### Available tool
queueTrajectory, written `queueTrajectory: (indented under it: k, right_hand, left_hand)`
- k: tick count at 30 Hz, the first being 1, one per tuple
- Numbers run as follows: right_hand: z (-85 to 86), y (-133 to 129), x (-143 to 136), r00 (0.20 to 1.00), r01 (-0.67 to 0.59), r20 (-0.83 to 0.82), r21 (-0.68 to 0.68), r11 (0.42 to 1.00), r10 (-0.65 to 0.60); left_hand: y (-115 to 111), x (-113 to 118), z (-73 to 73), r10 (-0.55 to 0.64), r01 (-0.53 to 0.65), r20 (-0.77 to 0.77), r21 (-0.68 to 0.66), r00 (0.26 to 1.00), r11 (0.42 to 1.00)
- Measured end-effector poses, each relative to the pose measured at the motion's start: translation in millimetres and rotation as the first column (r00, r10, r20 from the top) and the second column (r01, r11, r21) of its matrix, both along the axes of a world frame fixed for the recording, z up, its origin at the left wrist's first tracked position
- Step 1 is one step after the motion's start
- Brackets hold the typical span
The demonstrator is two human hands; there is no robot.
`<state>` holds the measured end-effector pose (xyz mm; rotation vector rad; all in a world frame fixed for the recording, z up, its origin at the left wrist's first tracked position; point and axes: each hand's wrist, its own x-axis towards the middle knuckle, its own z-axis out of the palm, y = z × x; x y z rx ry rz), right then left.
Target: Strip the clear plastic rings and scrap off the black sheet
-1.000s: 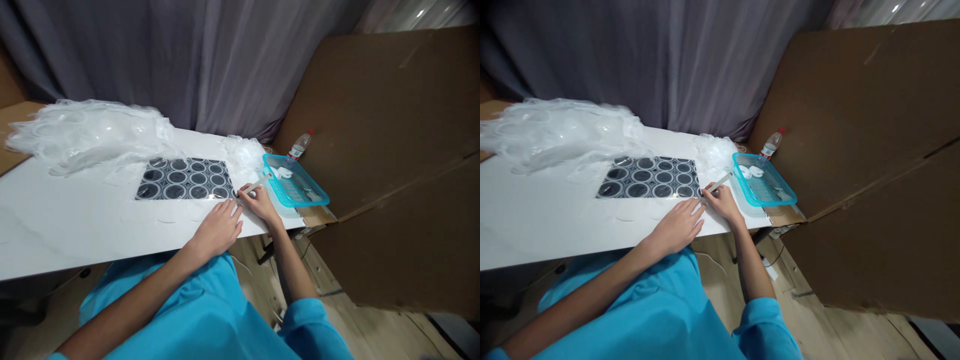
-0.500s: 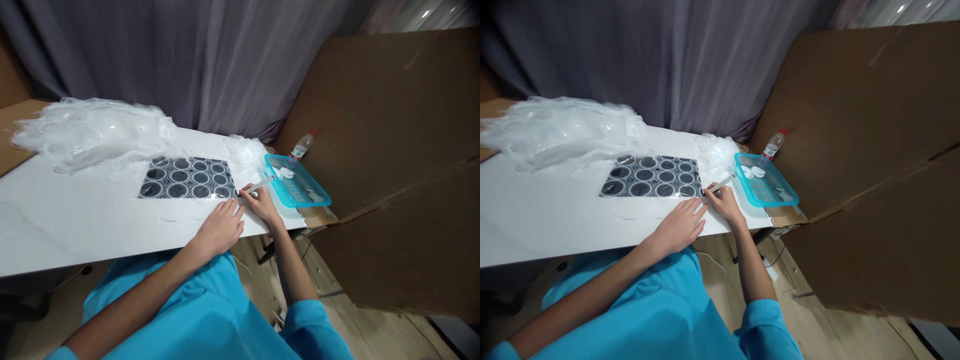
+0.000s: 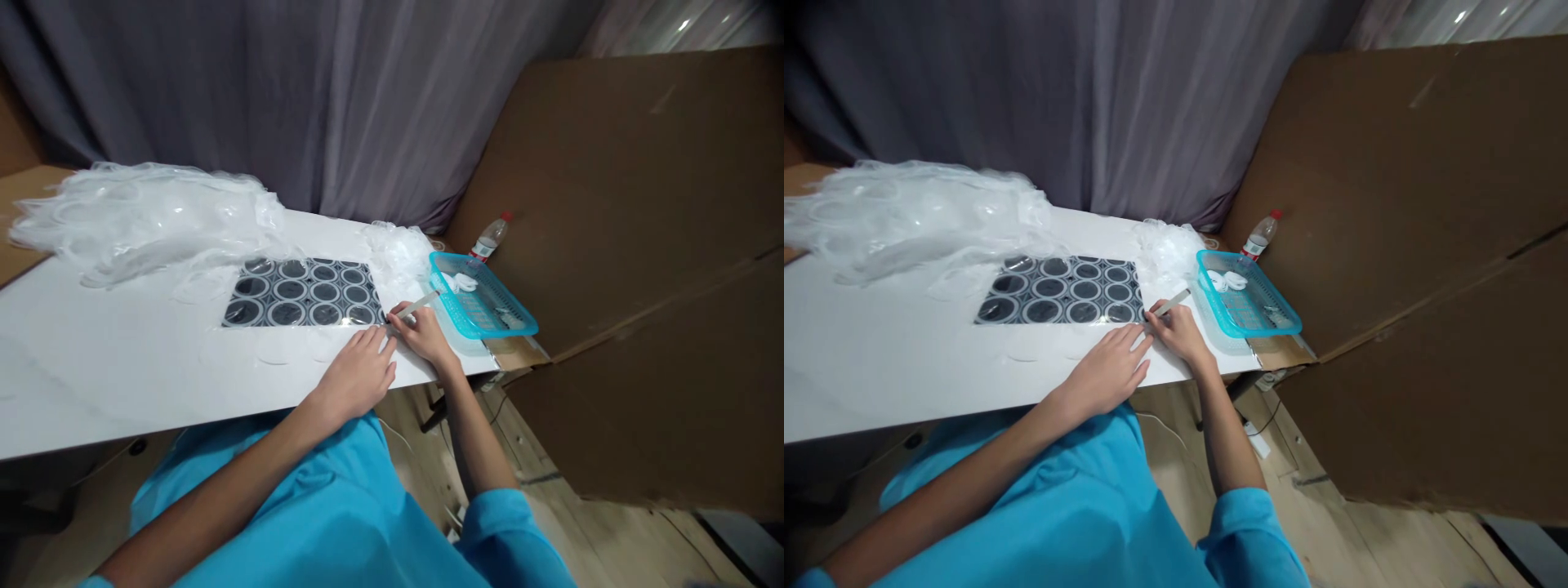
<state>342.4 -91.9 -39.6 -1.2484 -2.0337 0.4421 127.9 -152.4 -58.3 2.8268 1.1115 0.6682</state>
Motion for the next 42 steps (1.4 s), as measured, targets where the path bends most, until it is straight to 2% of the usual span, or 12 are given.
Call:
queueTrajectory:
  k: [8, 17, 22, 36, 39, 42]
  right_hand:
    - [2.5, -3.6, 0.3, 0.999, -0.013, 0.031, -0.014, 1.0, 0.014]
    - [-5.0, -10.3, -7.2, 0.987, 0.008, 0.158, 0.078, 0.997, -0.02]
    - [-5.9, -13.2, -5.9, 0.978, 0.003, 0.209, 0.081, 0.997, -0.02]
    - [-5.5, -20.4, -5.4, 0.92, 0.057, 0.377, 0.145, 0.988, -0.109]
    - [-5.1, -20.5, -2.4, 0.922, 0.073, 0.366, 0.15, 0.986, -0.124]
    - [-4.9, -20.4, 0.6, 0.963, 0.099, 0.239, 0.108, 0.989, -0.123]
  left_hand:
    - [-1.0, 0.0, 1.6, 0.014, -0.014, 0.01, 0.018, 1.0, 1.0]
    - [-1.6, 2.2, 2.4, 0.028, -0.026, -0.039, 0.059, 0.999, 0.998]
    - [-2.3, 2.5, 3.1, 0.033, -0.03, -0.038, 0.073, 0.999, 0.997]
    - [-3.7, 2.7, 4.7, 0.031, -0.029, -0.027, 0.067, 0.999, 0.997]
    - [-3.8, 2.8, 4.9, 0.03, -0.027, -0.04, 0.071, 0.999, 0.997]
    - [-3.9, 3.0, 4.5, 0.028, -0.026, -0.028, 0.067, 0.999, 0.997]
